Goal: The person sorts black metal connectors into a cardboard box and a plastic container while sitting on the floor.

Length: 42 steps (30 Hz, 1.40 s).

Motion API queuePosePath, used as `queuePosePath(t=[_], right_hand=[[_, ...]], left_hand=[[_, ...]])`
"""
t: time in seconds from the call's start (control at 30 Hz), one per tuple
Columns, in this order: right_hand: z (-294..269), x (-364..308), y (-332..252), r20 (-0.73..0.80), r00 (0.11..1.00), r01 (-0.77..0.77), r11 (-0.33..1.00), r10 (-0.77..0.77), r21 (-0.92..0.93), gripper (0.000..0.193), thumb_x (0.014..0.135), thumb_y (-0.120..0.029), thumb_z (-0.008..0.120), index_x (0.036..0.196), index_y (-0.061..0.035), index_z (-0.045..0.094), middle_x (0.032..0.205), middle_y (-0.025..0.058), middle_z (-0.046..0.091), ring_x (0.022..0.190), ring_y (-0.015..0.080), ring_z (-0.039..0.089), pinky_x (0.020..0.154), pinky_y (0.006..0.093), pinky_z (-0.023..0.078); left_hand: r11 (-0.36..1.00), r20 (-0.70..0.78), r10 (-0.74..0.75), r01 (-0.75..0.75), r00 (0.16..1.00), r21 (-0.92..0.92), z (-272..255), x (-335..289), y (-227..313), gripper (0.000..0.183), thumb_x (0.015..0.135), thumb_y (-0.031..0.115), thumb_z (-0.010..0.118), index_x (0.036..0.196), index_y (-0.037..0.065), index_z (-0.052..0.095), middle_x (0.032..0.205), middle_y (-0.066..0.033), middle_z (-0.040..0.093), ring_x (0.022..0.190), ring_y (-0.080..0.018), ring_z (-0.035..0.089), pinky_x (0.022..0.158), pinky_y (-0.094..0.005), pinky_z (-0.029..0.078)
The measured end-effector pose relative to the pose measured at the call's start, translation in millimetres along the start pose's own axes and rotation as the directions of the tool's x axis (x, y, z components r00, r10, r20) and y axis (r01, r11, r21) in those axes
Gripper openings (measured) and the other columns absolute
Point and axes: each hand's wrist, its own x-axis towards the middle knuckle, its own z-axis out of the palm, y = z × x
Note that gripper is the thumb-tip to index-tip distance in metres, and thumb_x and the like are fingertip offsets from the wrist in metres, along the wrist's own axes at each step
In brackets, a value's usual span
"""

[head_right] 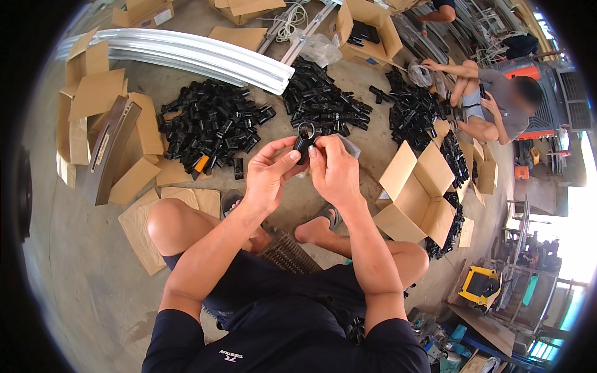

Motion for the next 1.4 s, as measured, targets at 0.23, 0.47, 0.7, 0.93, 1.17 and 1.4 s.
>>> queuePosePath(t=[0.23,0.47,0.7,0.93,1.17,1.4], right_hand=[[-6.2,2.5,-8.2,0.005,0.996,-0.084,0.996,0.084,0.008,0.013,0.098,-0.013,0.064,0.092,-0.0029,0.060,0.077,0.0111,0.061,0.062,0.0296,0.062,0.056,0.0395,0.048],[-1.0,0.7,8.9,0.044,0.998,0.046,0.982,-0.039,-0.182,0.016,0.098,-0.017,0.065,0.089,-0.0036,0.060,0.076,0.0100,0.062,0.064,0.0293,0.064,0.056,0.0386,0.049],[-4.8,2.9,2.6,0.053,0.992,0.120,0.982,-0.113,-0.144,0.010,0.097,-0.011,0.061,0.094,-0.0033,0.056,0.075,0.0120,0.063,0.064,0.0328,0.064,0.056,0.0413,0.049],[1.7,-6.7,11.1,0.076,0.997,0.024,0.963,-0.003,-0.269,0.017,0.100,-0.016,0.060,0.089,-0.0028,0.058,0.070,0.0137,0.061,0.061,0.0348,0.063,0.054,0.0422,0.048],[2.0,-6.8,17.9,0.084,0.988,-0.119,0.984,0.131,-0.132,0.026,0.104,-0.017,0.054,0.084,-0.0004,0.058,0.067,0.0149,0.061,0.057,0.0326,0.061,0.054,0.0414,0.046],[27.1,-14.9,29.8,0.262,0.929,-0.224,0.960,0.262,-0.169,0.040,0.105,-0.034,0.054,0.082,-0.0019,0.062,0.073,0.0169,0.067,0.065,0.0374,0.065,0.060,0.0442,0.049]], left_hand=[[1.000,-0.003,0.021,-0.021,1.000,0.002,0.2,0.3,-2.2,0.029,0.094,-0.003,0.067,0.123,-0.005,0.063,0.115,-0.0118,0.071,0.100,-0.0192,0.071,0.091,-0.0361,0.062],[1.000,0.002,0.011,-0.011,1.000,0.020,-0.5,0.0,-3.0,0.029,0.094,-0.003,0.067,0.123,-0.004,0.063,0.113,-0.0125,0.072,0.099,-0.0187,0.071,0.090,-0.0355,0.062],[1.000,0.013,0.002,-0.002,1.000,-0.006,-4.3,1.8,-10.8,0.029,0.094,-0.003,0.067,0.123,-0.002,0.064,0.113,-0.0128,0.073,0.099,-0.0191,0.071,0.089,-0.0361,0.061],[0.999,0.018,-0.013,0.013,1.000,-0.032,-3.2,-0.5,-11.2,0.030,0.094,0.000,0.069,0.124,-0.001,0.065,0.113,-0.0111,0.073,0.100,-0.0185,0.071,0.091,-0.0366,0.061],[0.999,-0.010,-0.032,0.032,0.999,0.007,-6.8,4.8,-18.3,0.029,0.095,0.001,0.068,0.124,-0.002,0.064,0.113,-0.0119,0.073,0.098,-0.0190,0.071,0.090,-0.0348,0.061],[0.986,-0.310,0.124,-0.082,0.943,0.143,-72.9,44.8,-38.8,0.029,0.096,0.000,0.064,0.126,-0.003,0.062,0.113,-0.0118,0.071,0.094,-0.0194,0.072,0.083,-0.0329,0.061]])
